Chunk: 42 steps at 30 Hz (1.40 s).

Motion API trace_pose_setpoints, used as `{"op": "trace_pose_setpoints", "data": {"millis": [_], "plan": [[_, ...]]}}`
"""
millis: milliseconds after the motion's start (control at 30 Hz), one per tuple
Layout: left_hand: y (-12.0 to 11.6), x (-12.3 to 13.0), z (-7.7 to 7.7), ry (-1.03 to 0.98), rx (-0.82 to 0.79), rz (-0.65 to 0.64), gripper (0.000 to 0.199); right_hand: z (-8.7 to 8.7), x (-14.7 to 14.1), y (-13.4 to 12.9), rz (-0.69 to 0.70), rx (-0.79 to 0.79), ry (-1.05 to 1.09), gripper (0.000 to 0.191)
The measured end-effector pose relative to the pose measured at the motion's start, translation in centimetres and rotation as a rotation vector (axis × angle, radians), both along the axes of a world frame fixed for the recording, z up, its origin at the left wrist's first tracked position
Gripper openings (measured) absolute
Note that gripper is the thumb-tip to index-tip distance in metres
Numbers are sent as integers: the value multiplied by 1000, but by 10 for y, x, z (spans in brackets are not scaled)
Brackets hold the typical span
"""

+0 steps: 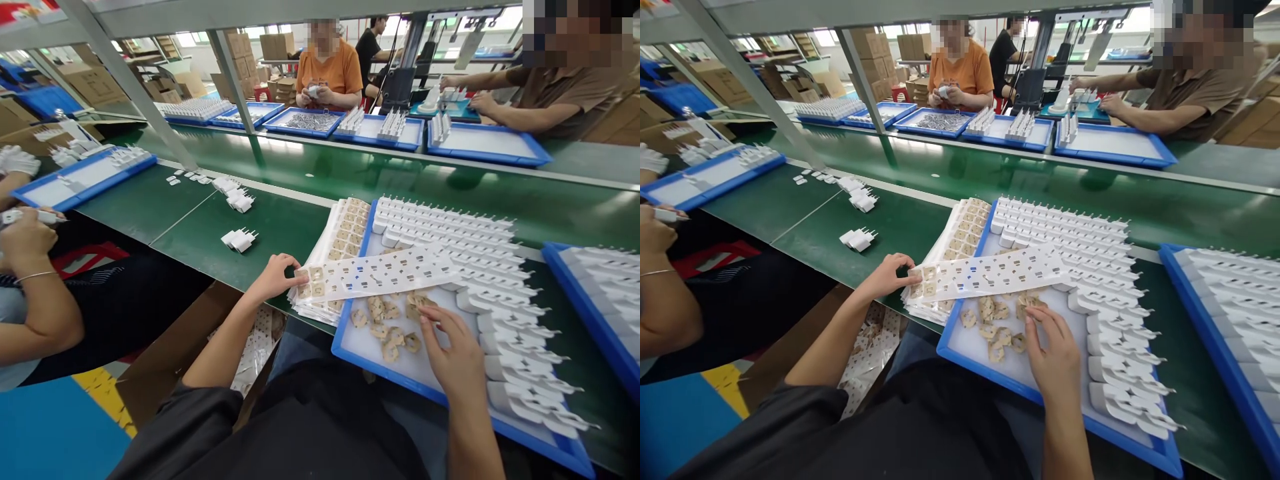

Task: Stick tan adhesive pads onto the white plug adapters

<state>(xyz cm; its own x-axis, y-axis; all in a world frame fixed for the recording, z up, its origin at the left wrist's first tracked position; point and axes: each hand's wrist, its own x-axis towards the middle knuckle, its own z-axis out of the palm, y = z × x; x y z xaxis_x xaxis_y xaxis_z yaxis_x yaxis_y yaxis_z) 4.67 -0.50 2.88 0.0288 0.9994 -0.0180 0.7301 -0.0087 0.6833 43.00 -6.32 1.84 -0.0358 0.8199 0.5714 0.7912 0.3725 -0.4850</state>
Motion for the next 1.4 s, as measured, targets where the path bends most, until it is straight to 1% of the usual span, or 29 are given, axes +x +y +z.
{"op": "trace_pose_setpoints", "data": {"millis": [67,133,200,267,300,367,467,600,667,800,867,933,1000,1067,1133,1167,1200,1233,1267,1333,1400], "plan": [[-4,6,9,-179,-52,10,36,8,-6,-1,23,24,4,17],[-8,14,20,-435,-133,-8,38,21,-19,-2,86,54,29,14],[-12,25,32,-661,-208,-40,41,37,-41,-1,190,82,64,15],[-16,39,42,-793,-240,-68,41,51,-66,4,331,134,65,20],[-19,46,46,-834,-246,-80,40,57,-79,8,380,162,63,22],[-23,58,52,-893,-257,-108,39,63,-100,17,425,226,50,24],[-27,69,56,-933,-272,-152,39,64,-116,27,439,233,24,25],[-30,77,53,-924,-251,-163,37,59,-116,29,434,219,64,22],[-30,81,52,-942,-252,-142,39,57,-113,28,434,219,99,20],[-27,88,49,-993,-307,-95,44,57,-109,24,437,208,144,18],[-22,85,44,-965,-292,-64,45,58,-104,21,410,202,200,16],[-16,76,35,-838,-225,-31,44,57,-95,15,356,169,299,13],[-10,64,23,-562,-119,-13,38,52,-81,6,301,117,389,11],[-4,53,14,-220,49,17,31,46,-66,-7,285,45,420,10],[1,50,10,31,236,42,33,38,-53,-22,322,-33,400,10],[3,54,12,91,313,35,35,34,-48,-28,353,-70,386,10],[5,62,16,110,365,-5,35,31,-44,-35,386,-95,376,10],[7,74,22,97,394,-85,34,28,-42,-40,416,-106,369,10],[8,90,30,65,411,-198,32,26,-40,-44,444,-111,363,10],[7,134,47,-16,450,-499,27,23,-38,-50,502,-128,344,9],[3,185,63,-36,533,-829,25,22,-36,-53,566,-177,325,8]]}}
